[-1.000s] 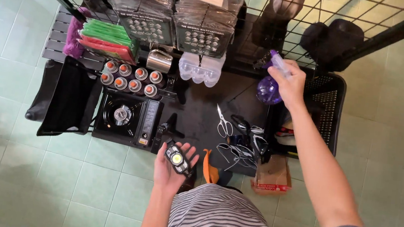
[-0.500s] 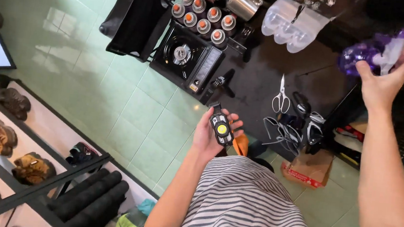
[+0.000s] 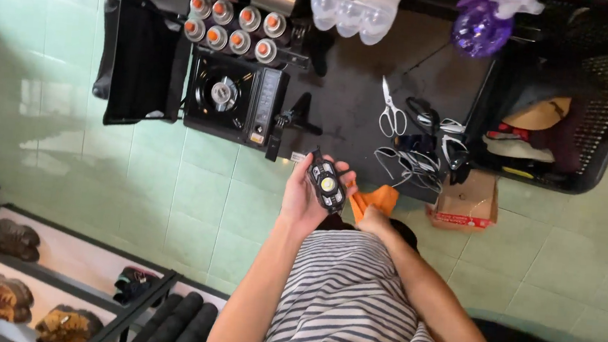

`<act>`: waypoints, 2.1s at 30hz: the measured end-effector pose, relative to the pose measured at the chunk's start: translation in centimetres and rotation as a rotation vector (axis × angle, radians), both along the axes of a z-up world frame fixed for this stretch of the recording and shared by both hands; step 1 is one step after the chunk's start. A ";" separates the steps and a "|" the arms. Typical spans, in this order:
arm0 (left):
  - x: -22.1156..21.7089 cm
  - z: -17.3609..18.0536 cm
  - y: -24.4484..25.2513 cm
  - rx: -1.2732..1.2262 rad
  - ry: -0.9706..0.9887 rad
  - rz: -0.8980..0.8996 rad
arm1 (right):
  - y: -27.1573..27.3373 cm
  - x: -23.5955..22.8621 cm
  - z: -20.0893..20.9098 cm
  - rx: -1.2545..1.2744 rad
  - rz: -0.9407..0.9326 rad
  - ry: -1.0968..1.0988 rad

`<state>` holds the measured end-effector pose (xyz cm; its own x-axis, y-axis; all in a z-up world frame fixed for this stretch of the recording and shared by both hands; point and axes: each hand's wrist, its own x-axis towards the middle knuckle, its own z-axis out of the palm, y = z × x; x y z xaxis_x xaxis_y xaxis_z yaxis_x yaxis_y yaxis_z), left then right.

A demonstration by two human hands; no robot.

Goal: Sorting various items from a laundry basket and then cleaning a small electronic device with a spray bottle and cloth.

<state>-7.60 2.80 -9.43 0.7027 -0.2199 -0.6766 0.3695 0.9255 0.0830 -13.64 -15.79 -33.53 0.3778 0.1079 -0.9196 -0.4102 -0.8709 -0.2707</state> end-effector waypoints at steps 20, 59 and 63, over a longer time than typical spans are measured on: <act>3.4 9.9 -3.1 0.274 -0.337 -0.152 | -5.4 5.2 33.0 0.697 -0.589 -1.732; 3.8 15.2 3.1 0.368 -0.346 0.412 | 4.3 7.6 36.4 0.829 -0.378 -1.527; 2.7 16.1 3.2 0.349 -0.404 0.284 | 3.5 7.6 36.2 1.043 -0.799 -1.187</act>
<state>-4.85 5.98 6.70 0.9180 0.2005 -0.3423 -0.0118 0.8763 0.4817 -5.99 -12.34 2.66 0.9759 -0.1118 0.1875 0.2021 0.1371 -0.9697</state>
